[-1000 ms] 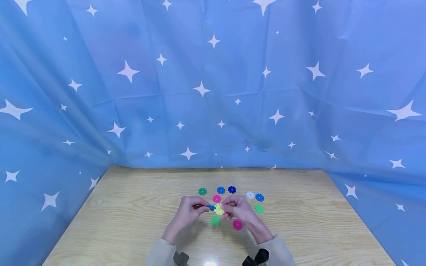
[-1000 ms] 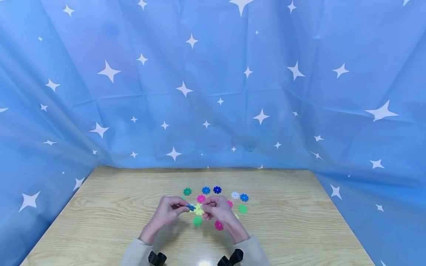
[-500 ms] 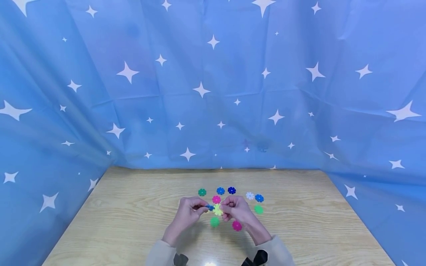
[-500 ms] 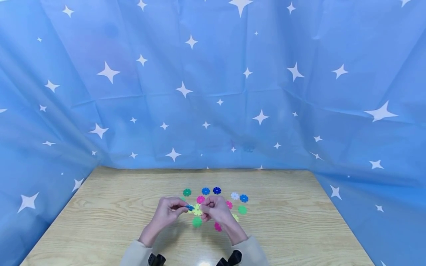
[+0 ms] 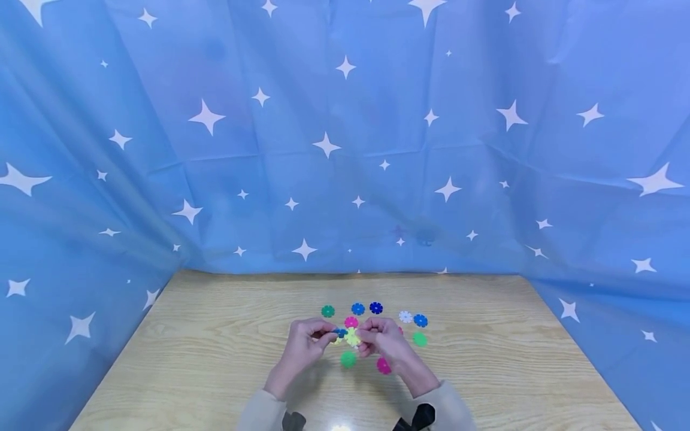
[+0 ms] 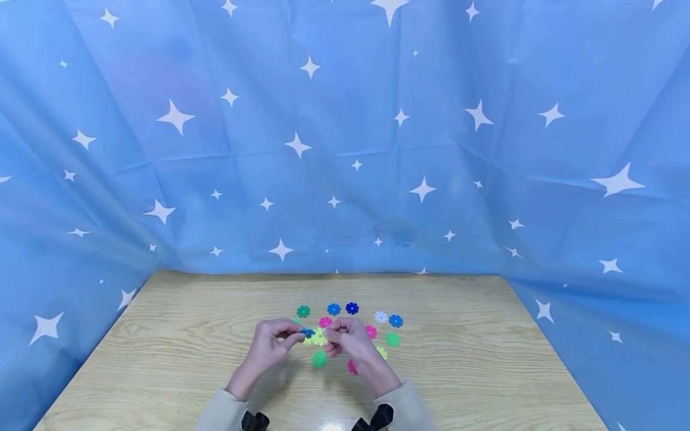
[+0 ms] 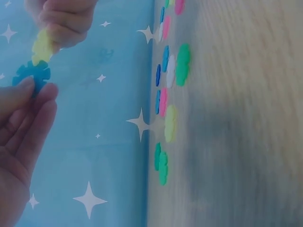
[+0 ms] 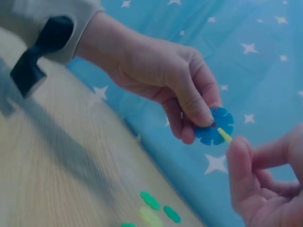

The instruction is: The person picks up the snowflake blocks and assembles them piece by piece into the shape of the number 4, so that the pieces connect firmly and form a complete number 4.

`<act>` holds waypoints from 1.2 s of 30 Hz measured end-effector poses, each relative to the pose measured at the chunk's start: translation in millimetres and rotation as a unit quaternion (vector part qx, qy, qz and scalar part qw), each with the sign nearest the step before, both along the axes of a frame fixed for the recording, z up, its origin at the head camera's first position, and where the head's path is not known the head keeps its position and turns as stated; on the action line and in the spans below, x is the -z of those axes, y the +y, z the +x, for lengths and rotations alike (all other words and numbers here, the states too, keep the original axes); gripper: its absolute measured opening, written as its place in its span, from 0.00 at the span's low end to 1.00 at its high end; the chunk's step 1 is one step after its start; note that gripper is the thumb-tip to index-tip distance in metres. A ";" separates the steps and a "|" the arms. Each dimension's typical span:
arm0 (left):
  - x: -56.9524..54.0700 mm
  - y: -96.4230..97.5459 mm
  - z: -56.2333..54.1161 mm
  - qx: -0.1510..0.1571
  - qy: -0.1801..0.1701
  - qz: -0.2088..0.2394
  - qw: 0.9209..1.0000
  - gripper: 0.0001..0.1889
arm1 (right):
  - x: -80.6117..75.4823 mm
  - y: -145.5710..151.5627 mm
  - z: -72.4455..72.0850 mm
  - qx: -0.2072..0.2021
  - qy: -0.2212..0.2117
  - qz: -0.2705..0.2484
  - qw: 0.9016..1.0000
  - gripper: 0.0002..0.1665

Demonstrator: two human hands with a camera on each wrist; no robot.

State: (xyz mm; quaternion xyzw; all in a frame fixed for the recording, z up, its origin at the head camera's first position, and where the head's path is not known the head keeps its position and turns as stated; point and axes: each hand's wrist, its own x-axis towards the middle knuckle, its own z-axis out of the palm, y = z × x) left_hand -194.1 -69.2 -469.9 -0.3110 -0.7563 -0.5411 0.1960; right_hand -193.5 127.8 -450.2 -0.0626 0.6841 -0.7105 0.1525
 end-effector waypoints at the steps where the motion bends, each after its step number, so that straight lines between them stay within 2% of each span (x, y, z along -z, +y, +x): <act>1: 0.1 -0.4 -1.0 0.002 0.000 -0.004 1.000 0.06 | 0.1 1.0 -0.9 -0.004 -0.007 -0.005 1.000 0.04; 3: -1.0 -1.0 -2.2 0.007 -0.001 -0.013 1.000 0.06 | -0.6 2.8 -1.9 -0.011 -0.017 -0.014 1.000 0.04; 5: -3.2 -1.8 -2.1 0.012 -0.018 -0.020 1.000 0.05 | -1.6 3.6 -2.0 -0.017 -0.017 -0.013 1.000 0.04; 10: -8.6 1.8 -0.1 0.022 -0.051 -0.023 0.998 0.03 | -6.6 7.3 -1.6 -0.027 0.003 0.005 1.000 0.04; 15: -10.4 5.2 0.7 0.023 -0.031 -0.027 0.999 0.04 | -11.5 8.0 -1.4 -0.026 0.011 0.026 0.999 0.04; 22: -1.1 4.1 -1.2 0.026 0.000 -0.026 0.999 0.04 | -7.0 4.9 0.9 -0.022 0.005 0.029 0.999 0.04; 26: -1.5 3.0 -2.1 0.024 -0.002 -0.031 0.999 0.05 | -4.5 4.6 -0.4 -0.025 0.004 0.025 0.999 0.05; 29: -4.5 2.8 -2.9 0.007 -0.010 -0.031 0.999 0.05 | -3.5 2.5 -0.9 -0.008 -0.003 0.017 1.000 0.05; 34: -8.4 4.1 -4.5 -0.035 0.004 -0.019 0.999 0.05 | -2.1 -5.0 -0.9 0.051 -0.018 -0.008 0.999 0.08; 36: -8.4 4.9 -4.6 -0.041 0.004 -0.016 0.999 0.05 | -0.7 -7.3 -0.8 0.066 -0.026 -0.025 0.997 0.09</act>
